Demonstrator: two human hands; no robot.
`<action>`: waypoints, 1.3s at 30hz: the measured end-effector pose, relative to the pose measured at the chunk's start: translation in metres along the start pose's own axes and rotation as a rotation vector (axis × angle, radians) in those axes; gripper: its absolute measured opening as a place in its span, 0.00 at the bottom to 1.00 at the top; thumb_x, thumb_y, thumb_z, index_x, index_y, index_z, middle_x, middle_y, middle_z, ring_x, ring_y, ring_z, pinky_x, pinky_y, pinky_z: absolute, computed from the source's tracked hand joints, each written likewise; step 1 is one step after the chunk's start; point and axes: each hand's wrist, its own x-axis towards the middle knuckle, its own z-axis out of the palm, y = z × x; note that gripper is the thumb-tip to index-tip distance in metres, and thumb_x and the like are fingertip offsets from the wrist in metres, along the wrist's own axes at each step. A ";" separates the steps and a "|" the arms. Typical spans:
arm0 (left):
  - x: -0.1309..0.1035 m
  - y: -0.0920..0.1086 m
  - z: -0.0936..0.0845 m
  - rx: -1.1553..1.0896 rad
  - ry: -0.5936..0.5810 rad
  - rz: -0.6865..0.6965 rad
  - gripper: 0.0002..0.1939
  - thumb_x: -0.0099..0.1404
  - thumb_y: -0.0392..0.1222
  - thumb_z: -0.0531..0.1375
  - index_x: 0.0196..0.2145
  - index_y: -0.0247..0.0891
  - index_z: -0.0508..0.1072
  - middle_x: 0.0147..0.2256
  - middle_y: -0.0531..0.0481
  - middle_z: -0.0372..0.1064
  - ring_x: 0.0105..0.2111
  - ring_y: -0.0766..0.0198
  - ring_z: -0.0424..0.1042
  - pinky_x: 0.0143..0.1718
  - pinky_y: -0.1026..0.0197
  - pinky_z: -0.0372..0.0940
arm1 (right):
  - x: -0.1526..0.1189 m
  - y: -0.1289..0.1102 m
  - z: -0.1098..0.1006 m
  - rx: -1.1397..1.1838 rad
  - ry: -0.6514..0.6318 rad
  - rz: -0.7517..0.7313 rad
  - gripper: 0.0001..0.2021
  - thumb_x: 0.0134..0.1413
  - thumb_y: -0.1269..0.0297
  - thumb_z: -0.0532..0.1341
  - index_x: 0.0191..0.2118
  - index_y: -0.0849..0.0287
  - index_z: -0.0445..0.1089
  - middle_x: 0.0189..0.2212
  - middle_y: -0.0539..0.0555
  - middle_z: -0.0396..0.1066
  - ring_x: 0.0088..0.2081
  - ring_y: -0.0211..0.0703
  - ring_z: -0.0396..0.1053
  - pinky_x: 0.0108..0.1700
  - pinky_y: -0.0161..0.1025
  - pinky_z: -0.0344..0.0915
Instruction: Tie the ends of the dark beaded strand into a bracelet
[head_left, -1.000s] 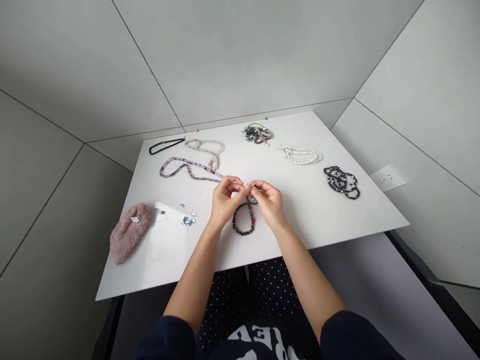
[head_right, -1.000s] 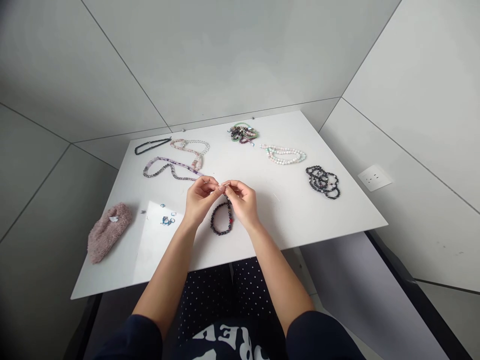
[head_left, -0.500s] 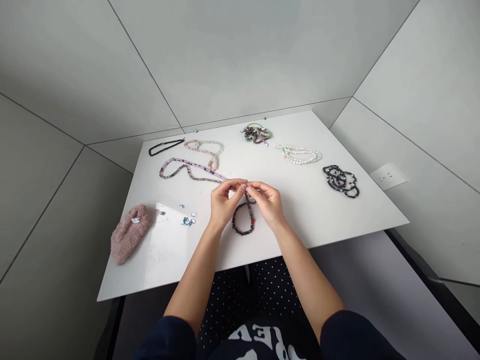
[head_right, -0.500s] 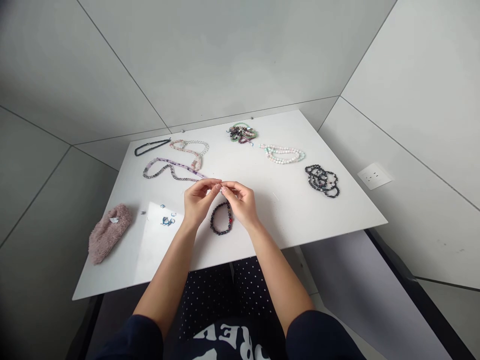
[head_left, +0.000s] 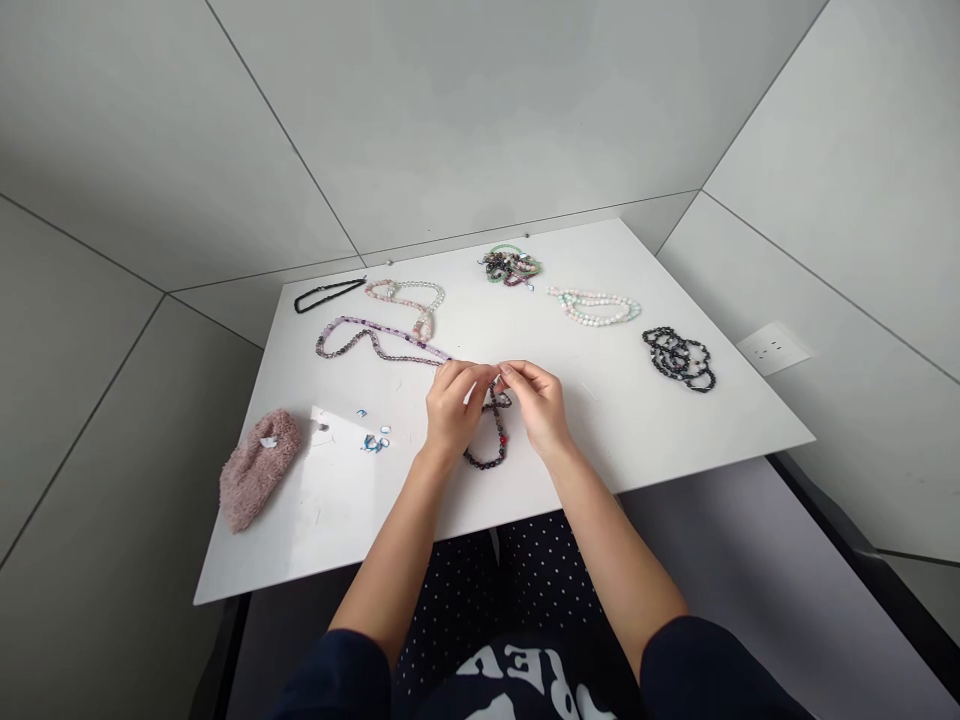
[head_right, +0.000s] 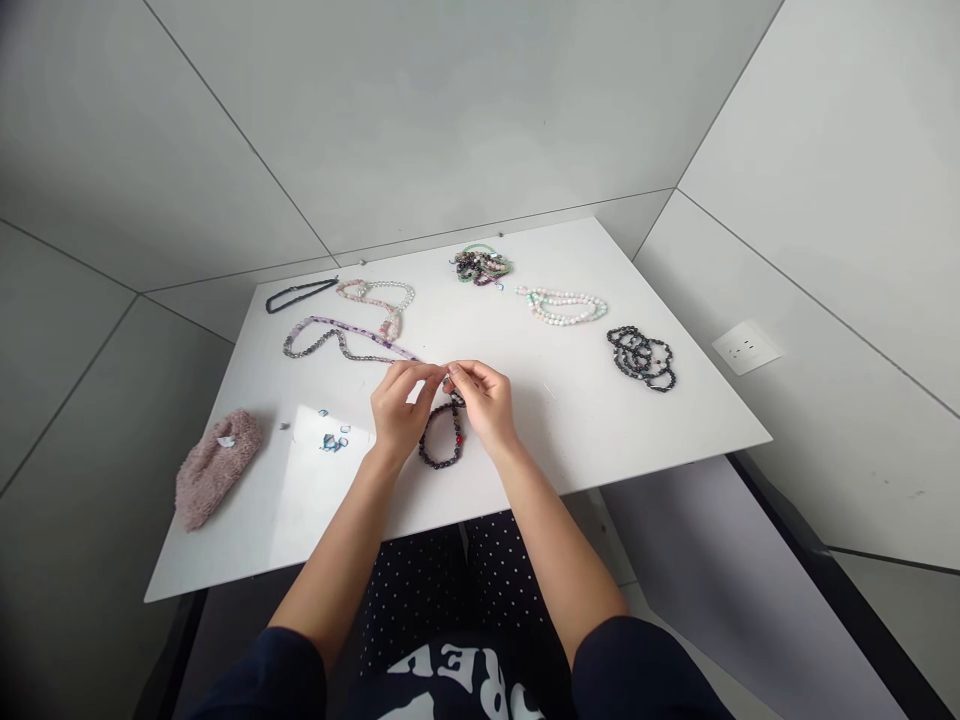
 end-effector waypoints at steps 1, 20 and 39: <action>-0.001 -0.002 0.001 0.021 -0.006 0.014 0.08 0.70 0.41 0.58 0.37 0.44 0.79 0.32 0.47 0.74 0.33 0.60 0.69 0.39 0.55 0.63 | 0.000 0.000 0.000 0.005 0.001 0.005 0.09 0.55 0.56 0.65 0.31 0.55 0.77 0.23 0.49 0.71 0.30 0.40 0.69 0.41 0.42 0.68; 0.001 -0.004 -0.001 0.031 -0.164 -0.125 0.07 0.72 0.38 0.54 0.35 0.40 0.70 0.33 0.49 0.69 0.35 0.60 0.65 0.43 0.56 0.56 | -0.001 0.000 -0.003 -0.033 -0.065 -0.090 0.04 0.47 0.70 0.61 0.31 0.55 0.67 0.30 0.49 0.67 0.36 0.41 0.66 0.42 0.40 0.64; 0.008 0.003 -0.017 -0.797 -0.454 -0.648 0.18 0.65 0.57 0.62 0.34 0.38 0.72 0.33 0.48 0.66 0.35 0.63 0.65 0.41 0.60 0.64 | -0.005 -0.001 -0.001 -0.199 -0.127 -0.216 0.08 0.52 0.61 0.67 0.28 0.55 0.66 0.28 0.49 0.67 0.34 0.41 0.65 0.45 0.42 0.64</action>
